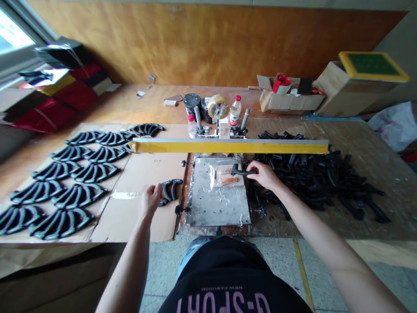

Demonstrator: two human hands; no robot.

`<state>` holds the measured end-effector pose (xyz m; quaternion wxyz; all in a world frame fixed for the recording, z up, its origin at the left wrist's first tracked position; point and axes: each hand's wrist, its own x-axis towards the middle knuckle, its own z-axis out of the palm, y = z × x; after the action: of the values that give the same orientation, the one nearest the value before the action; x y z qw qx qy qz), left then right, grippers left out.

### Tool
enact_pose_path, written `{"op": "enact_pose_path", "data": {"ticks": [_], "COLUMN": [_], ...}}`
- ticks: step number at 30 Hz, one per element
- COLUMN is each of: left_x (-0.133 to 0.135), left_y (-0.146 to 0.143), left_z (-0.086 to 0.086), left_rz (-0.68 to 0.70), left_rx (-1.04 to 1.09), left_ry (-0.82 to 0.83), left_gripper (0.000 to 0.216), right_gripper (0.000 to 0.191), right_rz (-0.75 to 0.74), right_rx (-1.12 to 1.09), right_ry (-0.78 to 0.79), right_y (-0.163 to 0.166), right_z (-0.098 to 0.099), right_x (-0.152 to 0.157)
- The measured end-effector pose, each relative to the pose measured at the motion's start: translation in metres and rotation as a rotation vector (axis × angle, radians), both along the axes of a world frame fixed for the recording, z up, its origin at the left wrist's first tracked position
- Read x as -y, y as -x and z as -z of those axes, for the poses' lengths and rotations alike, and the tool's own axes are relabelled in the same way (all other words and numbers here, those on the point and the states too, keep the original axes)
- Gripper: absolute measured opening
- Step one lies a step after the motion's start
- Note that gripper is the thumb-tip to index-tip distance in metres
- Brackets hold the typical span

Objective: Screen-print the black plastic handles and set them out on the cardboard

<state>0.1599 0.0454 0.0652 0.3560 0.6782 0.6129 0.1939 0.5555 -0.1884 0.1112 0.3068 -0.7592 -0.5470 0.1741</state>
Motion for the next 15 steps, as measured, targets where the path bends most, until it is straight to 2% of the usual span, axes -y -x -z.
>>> {"op": "enact_pose_path", "data": {"ticks": [3,6,8,11,15], "left_x": [0.006,0.014,0.019,0.027,0.041], "left_y": [-0.053,-0.093,-0.112,-0.126,-0.120], "left_z": [-0.049,-0.096,-0.119,-0.135,-0.132], "left_rz": [0.027,0.109,0.168,0.237,0.203], "left_rx": [0.224,0.529,0.685,0.795,0.794], "left_ry": [-0.038,-0.155,-0.165,-0.094,-0.055], "left_gripper": [0.039,0.040,0.043,0.047,0.047], "right_gripper": [0.029,0.029,0.031,0.035,0.030], "right_rz": [-0.159,-0.224,-0.238,-0.217,-0.147], "right_rx": [0.040,0.182,0.264,0.376,0.384], "right_ry": [-0.129,-0.117,-0.091,-0.055,-0.020], "right_y": [0.033,0.049,0.053,0.061,0.060], "right_z": [0.026,0.050,0.056,0.053,0.043], "right_x": [-0.034,-0.049,-0.049,-0.040,-0.029]}}
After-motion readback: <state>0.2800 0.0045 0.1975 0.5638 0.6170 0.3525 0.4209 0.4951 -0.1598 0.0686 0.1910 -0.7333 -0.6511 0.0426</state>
